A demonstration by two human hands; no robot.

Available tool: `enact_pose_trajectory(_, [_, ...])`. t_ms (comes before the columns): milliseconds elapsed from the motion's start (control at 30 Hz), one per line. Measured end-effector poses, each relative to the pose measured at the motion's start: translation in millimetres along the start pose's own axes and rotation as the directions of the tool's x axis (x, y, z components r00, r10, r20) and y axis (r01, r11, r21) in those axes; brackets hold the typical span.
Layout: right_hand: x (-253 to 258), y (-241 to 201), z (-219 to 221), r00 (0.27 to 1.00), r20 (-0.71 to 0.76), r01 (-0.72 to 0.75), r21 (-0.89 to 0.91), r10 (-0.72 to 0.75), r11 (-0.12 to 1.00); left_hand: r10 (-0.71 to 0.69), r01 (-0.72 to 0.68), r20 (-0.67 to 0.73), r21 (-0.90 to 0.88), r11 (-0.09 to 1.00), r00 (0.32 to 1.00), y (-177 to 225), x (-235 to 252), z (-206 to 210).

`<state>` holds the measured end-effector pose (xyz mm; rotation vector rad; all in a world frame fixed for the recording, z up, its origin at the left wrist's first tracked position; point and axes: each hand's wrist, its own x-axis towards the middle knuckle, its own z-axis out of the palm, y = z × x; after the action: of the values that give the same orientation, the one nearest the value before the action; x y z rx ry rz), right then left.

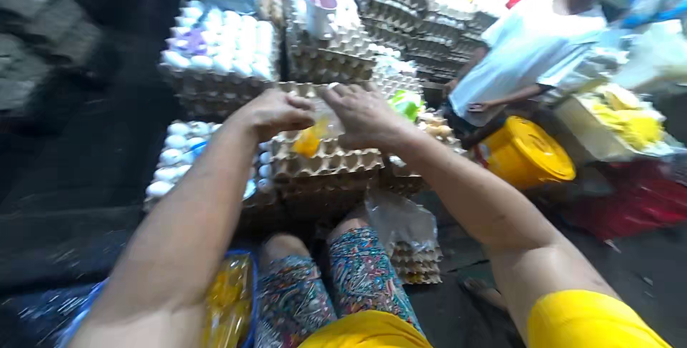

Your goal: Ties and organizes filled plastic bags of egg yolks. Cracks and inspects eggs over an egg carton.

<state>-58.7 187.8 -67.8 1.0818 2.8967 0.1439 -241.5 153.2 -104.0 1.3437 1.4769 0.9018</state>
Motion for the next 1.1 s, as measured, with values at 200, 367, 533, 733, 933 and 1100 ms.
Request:
enact_pose_trajectory(200, [-2.1, 15.1, 4.8, 0.995, 0.039, -0.101, 0.144, 0.096, 0.984, -0.022, 0.021, -0.011, -0.061, 0.998, 1.000, -3.5, 1.0, -3.8])
enact_pose_trajectory(367, [-10.4, 43.7, 53.1, 0.993, 0.017, -0.114, 0.472, 0.120, 0.874, -0.032, 0.026, -0.054, -0.113, 0.993, 0.998, 1.5, 1.6, -6.3])
enact_pose_trajectory(533, [-19.8, 47.8, 109.6, 0.947, -0.026, -0.138, 0.866, 0.320, 0.481, -0.049, 0.038, -0.111, -0.099, 0.994, 0.993, 17.6, -2.4, -4.9])
enact_pose_trajectory(733, [-2.9, 27.4, 170.8, 0.841, -0.207, 0.000, 0.924, 0.500, 0.383, -0.054, 0.060, -0.148, 0.039, 0.997, 0.988, 35.9, 1.0, -6.5])
enact_pose_trajectory(933, [8.9, 21.0, 175.7, 0.861, -0.195, -0.048, 0.888, 0.470, 0.457, -0.072, 0.117, -0.180, 0.256, 0.960, 0.981, 58.0, 3.2, -3.1])
enact_pose_trajectory(1100, [25.4, 24.3, 178.9, 0.873, -0.213, -0.021, 0.883, 0.439, 0.469, -0.068, 0.129, -0.196, 0.320, 0.939, 0.978, 65.9, 9.5, 4.8])
